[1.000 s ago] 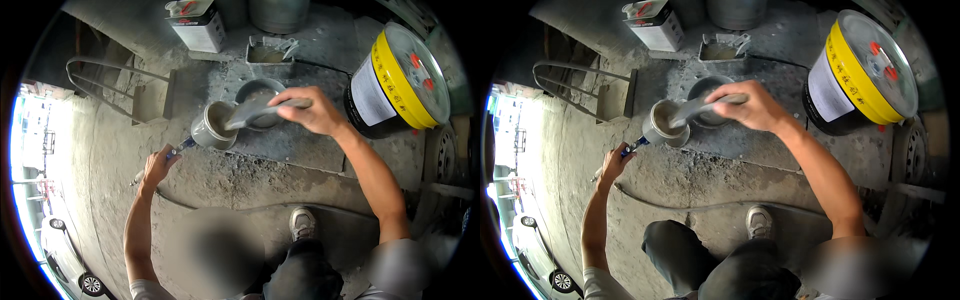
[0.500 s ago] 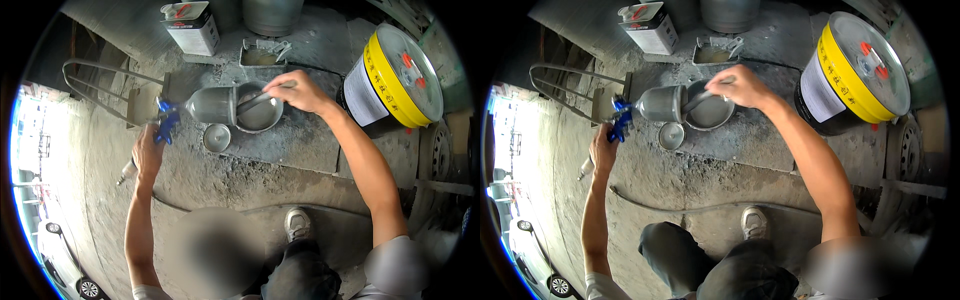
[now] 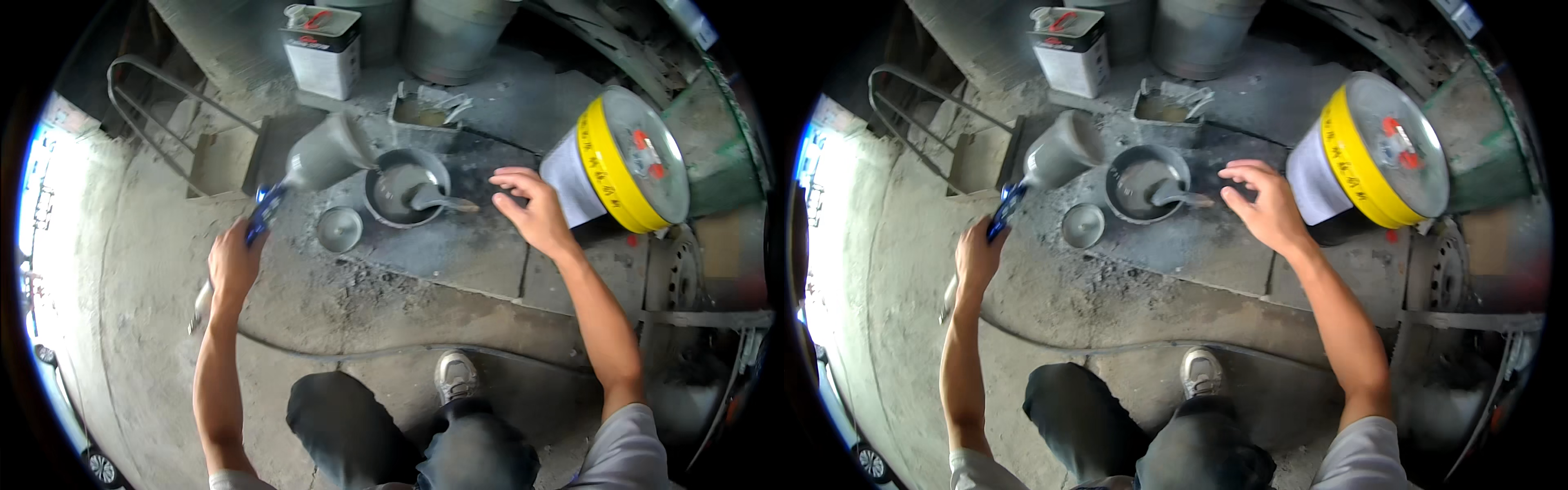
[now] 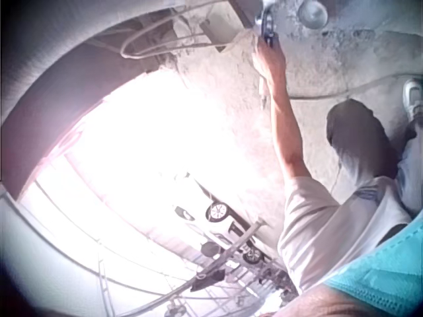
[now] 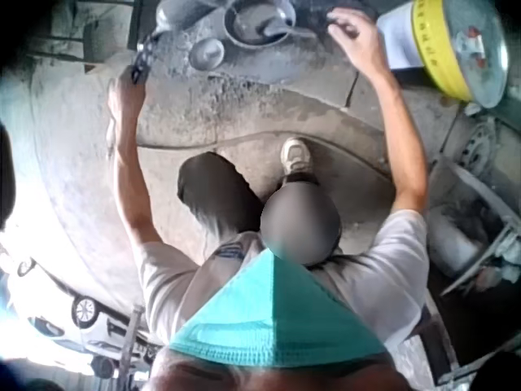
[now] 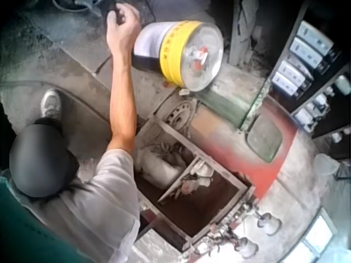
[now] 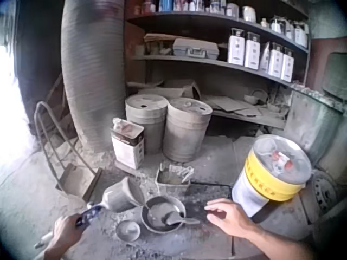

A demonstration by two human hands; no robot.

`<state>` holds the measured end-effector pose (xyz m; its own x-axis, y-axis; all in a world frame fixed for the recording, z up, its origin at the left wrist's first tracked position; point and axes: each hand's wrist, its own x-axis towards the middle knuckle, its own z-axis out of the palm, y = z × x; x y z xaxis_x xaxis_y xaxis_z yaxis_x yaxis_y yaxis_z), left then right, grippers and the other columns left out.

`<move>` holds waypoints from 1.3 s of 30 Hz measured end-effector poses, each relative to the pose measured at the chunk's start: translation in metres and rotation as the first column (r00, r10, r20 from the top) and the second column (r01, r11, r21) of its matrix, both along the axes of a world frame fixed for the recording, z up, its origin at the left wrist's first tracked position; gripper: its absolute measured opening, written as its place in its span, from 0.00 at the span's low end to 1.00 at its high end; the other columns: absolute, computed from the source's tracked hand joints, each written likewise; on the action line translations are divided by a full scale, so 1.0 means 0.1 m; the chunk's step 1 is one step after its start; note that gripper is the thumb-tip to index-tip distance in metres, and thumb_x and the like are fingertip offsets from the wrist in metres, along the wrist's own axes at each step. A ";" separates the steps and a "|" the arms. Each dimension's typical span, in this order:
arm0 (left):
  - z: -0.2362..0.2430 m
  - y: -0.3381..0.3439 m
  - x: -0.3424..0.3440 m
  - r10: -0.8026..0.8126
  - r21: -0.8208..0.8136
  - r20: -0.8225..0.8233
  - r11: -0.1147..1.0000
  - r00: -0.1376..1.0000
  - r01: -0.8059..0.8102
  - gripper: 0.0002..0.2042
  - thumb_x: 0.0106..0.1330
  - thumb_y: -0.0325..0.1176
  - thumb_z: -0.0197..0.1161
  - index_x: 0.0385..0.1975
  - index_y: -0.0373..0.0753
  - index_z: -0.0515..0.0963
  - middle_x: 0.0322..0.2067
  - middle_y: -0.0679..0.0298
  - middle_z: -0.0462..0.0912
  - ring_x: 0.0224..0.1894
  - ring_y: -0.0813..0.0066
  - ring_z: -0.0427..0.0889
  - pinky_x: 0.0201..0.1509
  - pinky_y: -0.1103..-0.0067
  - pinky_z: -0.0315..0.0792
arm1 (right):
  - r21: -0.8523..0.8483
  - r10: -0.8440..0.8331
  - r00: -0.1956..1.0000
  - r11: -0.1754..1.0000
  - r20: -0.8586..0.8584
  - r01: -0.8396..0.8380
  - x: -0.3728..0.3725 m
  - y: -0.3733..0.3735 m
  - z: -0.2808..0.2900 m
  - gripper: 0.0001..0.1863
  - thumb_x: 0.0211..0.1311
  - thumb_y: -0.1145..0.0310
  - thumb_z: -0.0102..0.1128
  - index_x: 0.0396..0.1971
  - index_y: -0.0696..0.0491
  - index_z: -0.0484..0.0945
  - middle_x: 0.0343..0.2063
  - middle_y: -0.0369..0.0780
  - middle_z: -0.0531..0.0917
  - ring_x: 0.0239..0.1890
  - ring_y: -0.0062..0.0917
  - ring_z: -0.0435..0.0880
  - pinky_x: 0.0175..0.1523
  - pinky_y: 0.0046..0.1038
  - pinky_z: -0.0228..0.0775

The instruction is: The person squats on the floor and uses a blue spray gun to mix a grey liquid in a metal bowl. They then pour the mixture into a yellow bucket and use a metal ruler to stir the contents of the bowl further. Finally, they stand up and open a white container on a nearby workbench.

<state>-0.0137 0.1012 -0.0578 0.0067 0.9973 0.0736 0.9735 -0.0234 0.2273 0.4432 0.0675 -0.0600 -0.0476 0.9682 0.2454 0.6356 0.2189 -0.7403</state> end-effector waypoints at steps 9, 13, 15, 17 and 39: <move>-1.03 -1.20 -0.32 0.241 -0.361 0.517 0.931 0.821 -0.046 0.20 0.61 0.39 0.69 0.19 0.30 0.71 0.13 0.70 0.61 0.21 0.83 0.59 0.21 0.73 0.56 | 0.388 -0.486 0.790 0.856 0.374 0.343 2.03 0.04 1.52 0.11 0.66 0.68 0.59 0.41 0.59 0.83 0.28 0.38 0.85 0.30 0.21 0.83 0.36 0.26 0.74; -1.01 -1.47 -0.01 0.106 -0.332 0.588 0.935 0.802 0.120 0.17 0.59 0.36 0.70 0.19 0.30 0.73 0.12 0.67 0.63 0.20 0.82 0.59 0.21 0.73 0.58 | -0.146 -0.387 0.793 0.852 0.470 0.502 2.35 0.27 1.39 0.14 0.65 0.62 0.60 0.40 0.58 0.84 0.25 0.37 0.85 0.25 0.20 0.81 0.32 0.26 0.73; -1.00 -1.57 -0.01 0.079 -0.348 0.595 0.922 0.800 0.168 0.17 0.58 0.37 0.71 0.20 0.30 0.74 0.12 0.61 0.65 0.18 0.79 0.60 0.21 0.72 0.60 | -0.279 -0.382 0.707 0.727 0.595 0.627 2.15 0.44 1.41 0.16 0.65 0.60 0.60 0.40 0.57 0.85 0.24 0.38 0.85 0.23 0.20 0.80 0.30 0.26 0.73; -0.99 -1.64 -0.02 0.062 -0.365 0.597 0.909 0.800 0.202 0.16 0.58 0.38 0.71 0.21 0.30 0.75 0.12 0.58 0.68 0.16 0.75 0.62 0.22 0.71 0.62 | -0.369 -0.411 0.818 0.745 0.402 0.556 2.12 0.52 1.34 0.17 0.66 0.56 0.60 0.35 0.56 0.86 0.25 0.38 0.85 0.19 0.21 0.79 0.24 0.27 0.69; -1.28 -2.09 0.25 -0.018 -0.492 0.520 0.811 0.854 0.317 0.14 0.59 0.45 0.71 0.32 0.40 0.83 0.22 0.55 0.82 0.26 0.56 0.82 0.33 0.66 0.73 | -0.640 -0.490 0.506 0.749 -0.710 -0.172 0.20 -1.07 1.32 0.15 0.77 0.58 0.45 0.28 0.46 0.68 0.14 0.23 0.57 0.13 0.07 0.49 0.15 0.15 0.37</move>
